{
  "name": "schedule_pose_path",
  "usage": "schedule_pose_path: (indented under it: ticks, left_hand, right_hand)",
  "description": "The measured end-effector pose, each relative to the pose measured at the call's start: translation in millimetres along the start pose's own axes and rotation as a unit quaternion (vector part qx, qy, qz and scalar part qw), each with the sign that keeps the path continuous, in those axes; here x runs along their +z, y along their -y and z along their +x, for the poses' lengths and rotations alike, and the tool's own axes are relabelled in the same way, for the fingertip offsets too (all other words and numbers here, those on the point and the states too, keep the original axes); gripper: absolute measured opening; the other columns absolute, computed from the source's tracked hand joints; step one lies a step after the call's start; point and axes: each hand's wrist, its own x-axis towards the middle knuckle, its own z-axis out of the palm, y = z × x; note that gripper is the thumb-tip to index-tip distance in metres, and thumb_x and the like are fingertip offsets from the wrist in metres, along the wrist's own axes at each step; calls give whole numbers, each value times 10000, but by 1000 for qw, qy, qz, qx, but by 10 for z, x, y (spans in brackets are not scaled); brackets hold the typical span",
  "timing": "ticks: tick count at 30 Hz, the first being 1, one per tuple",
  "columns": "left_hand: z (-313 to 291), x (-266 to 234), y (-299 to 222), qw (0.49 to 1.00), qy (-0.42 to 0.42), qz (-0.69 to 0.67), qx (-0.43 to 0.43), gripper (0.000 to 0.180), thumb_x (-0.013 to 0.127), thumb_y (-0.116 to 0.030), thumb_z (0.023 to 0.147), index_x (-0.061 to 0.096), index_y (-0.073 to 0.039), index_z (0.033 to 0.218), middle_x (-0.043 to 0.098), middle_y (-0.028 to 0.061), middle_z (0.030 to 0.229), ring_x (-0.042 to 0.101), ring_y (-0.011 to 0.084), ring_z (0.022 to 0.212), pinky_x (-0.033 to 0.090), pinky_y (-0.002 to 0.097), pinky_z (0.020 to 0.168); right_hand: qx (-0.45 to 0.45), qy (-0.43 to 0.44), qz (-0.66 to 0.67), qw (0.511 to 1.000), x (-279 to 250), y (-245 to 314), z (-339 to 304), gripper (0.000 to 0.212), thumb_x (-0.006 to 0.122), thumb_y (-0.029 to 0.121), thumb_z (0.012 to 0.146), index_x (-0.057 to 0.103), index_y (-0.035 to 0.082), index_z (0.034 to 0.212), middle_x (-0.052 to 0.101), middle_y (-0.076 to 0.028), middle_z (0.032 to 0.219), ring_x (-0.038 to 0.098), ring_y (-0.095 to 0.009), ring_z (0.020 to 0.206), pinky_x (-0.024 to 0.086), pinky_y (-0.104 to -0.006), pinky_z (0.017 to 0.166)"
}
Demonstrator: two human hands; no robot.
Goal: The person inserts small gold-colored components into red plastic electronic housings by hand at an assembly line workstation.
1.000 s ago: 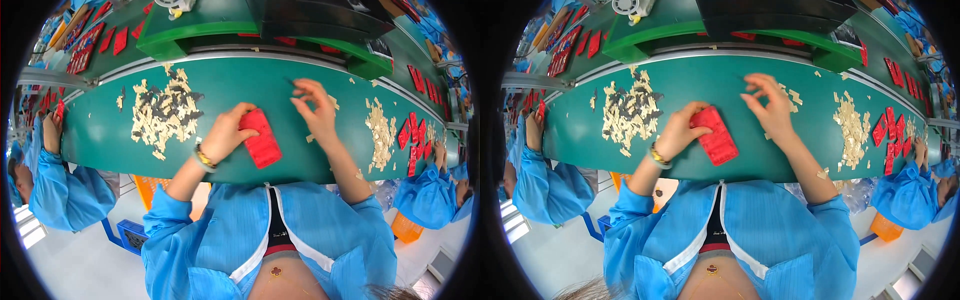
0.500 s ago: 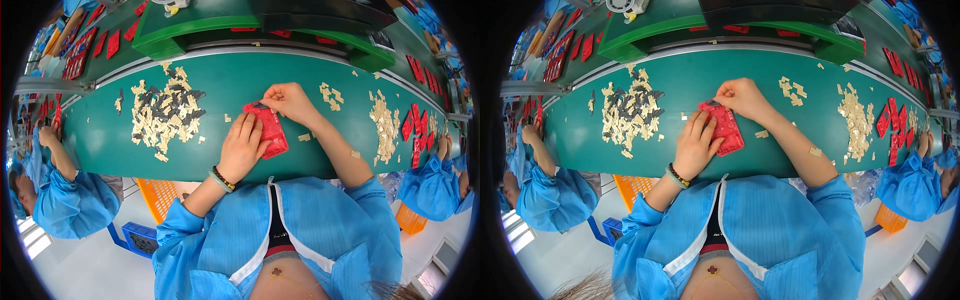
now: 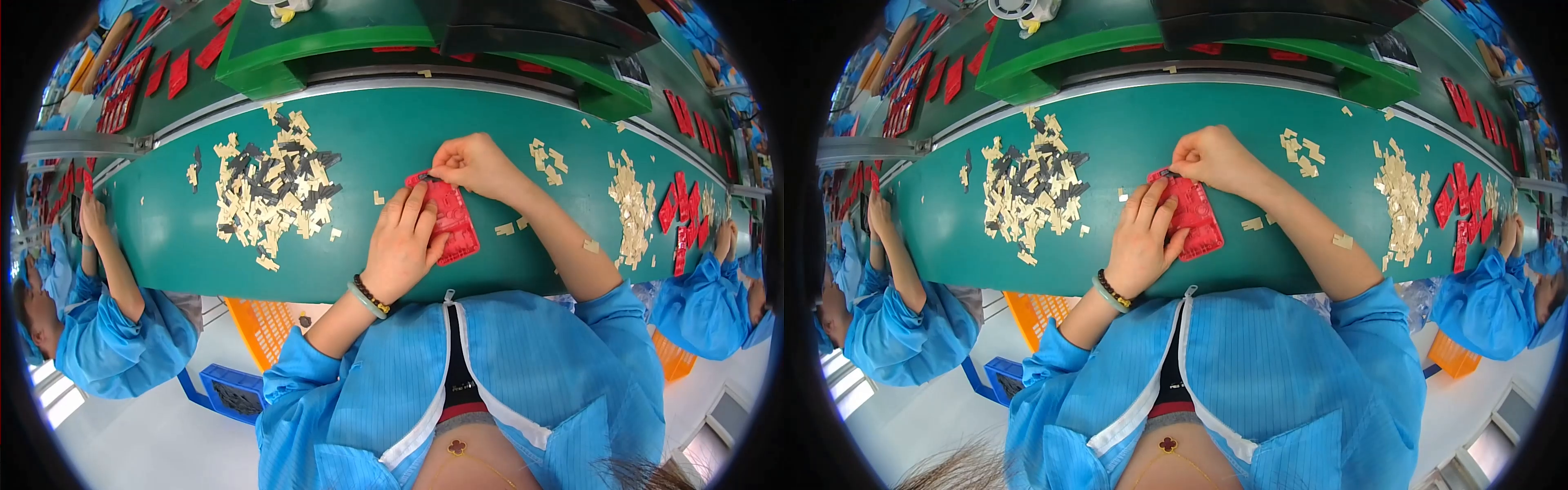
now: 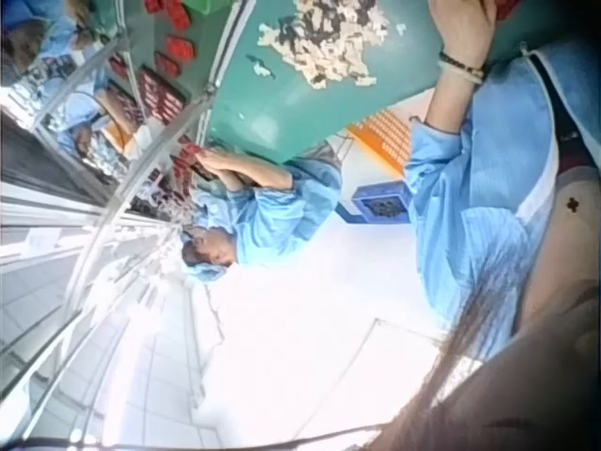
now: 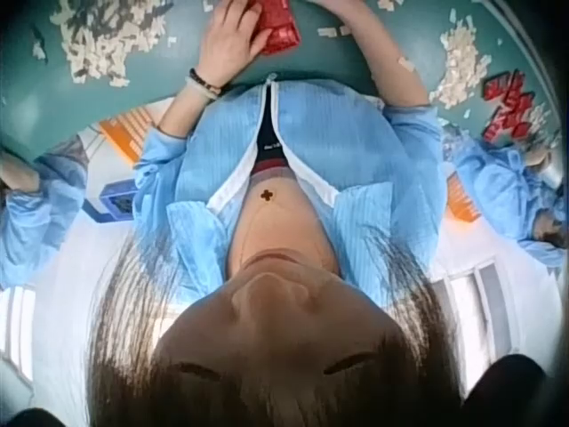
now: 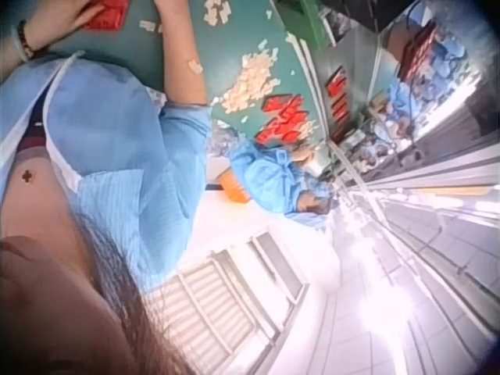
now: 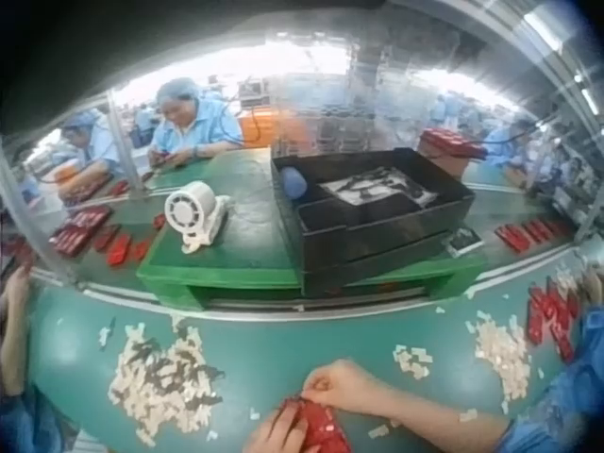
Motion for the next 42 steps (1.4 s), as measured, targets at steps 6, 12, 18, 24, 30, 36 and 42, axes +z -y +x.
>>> schedule_pose_path:
  ticks: [6,12,18,24,30,36,42]
  left_hand:
    - [76,-69,27,999,33,9,15,403,665,-201,742,560,18,1063,492,194,1231,473,372,1123,422,462,928]
    - [166,-41,-31,1000,11,20,15,410,662,-188,749,552,23,1083,521,177,1189,490,345,1111,437,422,912]
    - [317,40,-73,995,-1,98,-6,436,632,-143,785,548,9,1184,541,130,1044,522,287,972,454,377,814]
    - [313,185,9,987,-26,155,38,429,608,-194,809,560,46,1162,521,96,956,498,242,871,417,333,745]
    - [284,-365,-35,999,13,38,-15,340,575,-178,805,592,23,1079,530,104,1113,474,234,1057,398,350,864]
    - [-271,-1212,541,966,-132,167,149,320,601,-158,755,632,-35,1049,636,98,1081,612,284,1035,501,340,820]
    - [315,-2018,2267,917,-321,235,20,465,586,26,659,593,-43,1119,583,118,1184,516,321,1172,461,412,962]
  right_hand:
    - [-122,-104,-185,970,74,2,-305,208,710,112,782,670,52,977,603,-45,680,579,-134,544,467,-251,507]
    - [-223,-192,-405,866,119,-235,-470,235,695,192,768,689,137,996,575,-21,782,621,-179,690,501,-293,561]
    - [-275,-139,-292,906,61,-148,-732,283,702,263,768,642,133,1012,562,-35,926,624,-197,743,509,-323,582]
    - [-350,9,-318,881,161,-157,-936,292,731,256,727,617,115,955,549,-59,1006,598,-233,837,495,-345,696]
    - [-380,-34,-322,866,228,-114,-926,260,758,208,686,640,113,898,579,-40,974,596,-190,776,482,-315,648]
    - [-451,-42,-148,879,659,747,-381,463,792,222,682,626,53,1080,584,-115,1171,623,-262,970,520,-347,773]
    - [-343,-269,-304,847,-274,3,-651,312,604,129,818,583,-2,1100,605,-178,1122,578,-293,1008,469,-410,841]
